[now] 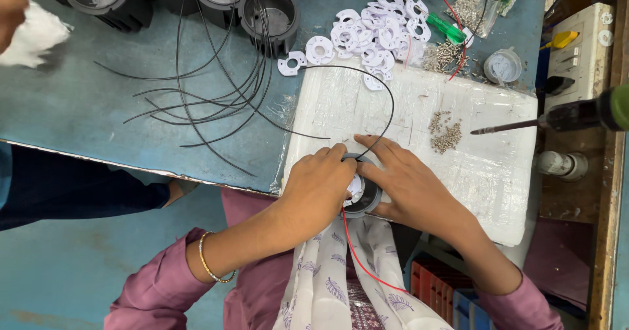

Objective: The person assembles LED lamp components at a factory workbench. They place an LED chip and red and black wires into a black plastic housing, add a white mounting plate, and use a bench-mounted electric screwdriver to drive screws and secure the parts, setting finished housings aside and starting the next one.

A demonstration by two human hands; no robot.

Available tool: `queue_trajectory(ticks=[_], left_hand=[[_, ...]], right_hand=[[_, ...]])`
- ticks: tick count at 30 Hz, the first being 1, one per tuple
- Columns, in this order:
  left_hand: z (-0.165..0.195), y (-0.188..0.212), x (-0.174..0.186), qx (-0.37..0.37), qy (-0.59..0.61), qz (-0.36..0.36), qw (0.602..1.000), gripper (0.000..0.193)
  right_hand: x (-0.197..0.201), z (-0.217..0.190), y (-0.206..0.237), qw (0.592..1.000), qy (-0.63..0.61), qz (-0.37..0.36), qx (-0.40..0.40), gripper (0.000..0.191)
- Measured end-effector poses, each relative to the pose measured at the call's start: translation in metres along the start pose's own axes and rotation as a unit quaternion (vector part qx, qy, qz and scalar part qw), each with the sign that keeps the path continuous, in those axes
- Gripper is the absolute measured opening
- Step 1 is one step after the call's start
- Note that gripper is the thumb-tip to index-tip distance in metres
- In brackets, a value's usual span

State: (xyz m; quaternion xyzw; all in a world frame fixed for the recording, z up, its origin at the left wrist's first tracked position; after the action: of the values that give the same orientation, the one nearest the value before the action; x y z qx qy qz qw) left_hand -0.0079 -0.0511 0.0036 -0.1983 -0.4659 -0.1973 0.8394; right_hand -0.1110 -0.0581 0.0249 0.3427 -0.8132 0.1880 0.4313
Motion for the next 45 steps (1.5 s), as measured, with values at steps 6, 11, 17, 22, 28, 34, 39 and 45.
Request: queue_trajectory(ticks=[6, 11, 17, 22, 28, 34, 39, 45], left_hand=[[-0.005, 0.001, -0.001, 0.025, 0.017, -0.021, 0.999, 0.038], [-0.005, 0.002, -0.001, 0.011, 0.022, 0.003, 1.0, 0.038], [-0.006, -0.001, -0.011, 0.024, 0.017, -0.04, 0.999, 0.036], [-0.007, -0.001, -0.01, 0.032, 0.017, -0.052, 0.998, 0.035], [-0.003, -0.003, -0.007, 0.019, 0.017, -0.034, 0.999, 0.037], [-0.002, -0.007, -0.01, 0.036, 0.027, -0.073, 0.996, 0.034], [-0.001, -0.012, -0.013, 0.046, 0.012, -0.098, 0.994, 0.031], [0.0, -0.013, -0.011, 0.043, 0.009, -0.089, 0.995, 0.029]], right_hand=[[0.001, -0.001, -0.008, 1.0, -0.015, -0.002, 0.009, 0.055], [-0.005, 0.006, -0.008, 0.998, -0.057, -0.01, -0.008, 0.062], [-0.015, 0.019, 0.002, 0.997, -0.071, 0.008, -0.025, 0.064], [-0.018, 0.024, 0.008, 0.997, -0.063, 0.004, -0.045, 0.067], [-0.015, 0.019, 0.009, 0.994, -0.078, 0.006, -0.078, 0.063], [0.021, 0.021, 0.04, 0.975, -0.198, 0.083, -0.061, 0.047], [0.057, 0.091, 0.074, 0.918, -0.083, 0.31, -0.232, 0.017], [0.043, 0.134, 0.077, 0.902, -0.029, 0.321, -0.286, 0.012]])
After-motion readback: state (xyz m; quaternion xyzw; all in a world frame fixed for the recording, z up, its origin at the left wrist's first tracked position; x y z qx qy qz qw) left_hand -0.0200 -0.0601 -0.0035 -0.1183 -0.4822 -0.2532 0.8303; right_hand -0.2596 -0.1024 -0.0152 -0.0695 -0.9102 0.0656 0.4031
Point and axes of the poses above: each hand's wrist, its own y-axis away from the middle knuckle, its own x-axis out of the back of the hand, z = x × y, the point moved 8 cm from there along -y, towards the middle knuckle, and after that the axes turned 8 degrees about -y, right-handed, at the moved point
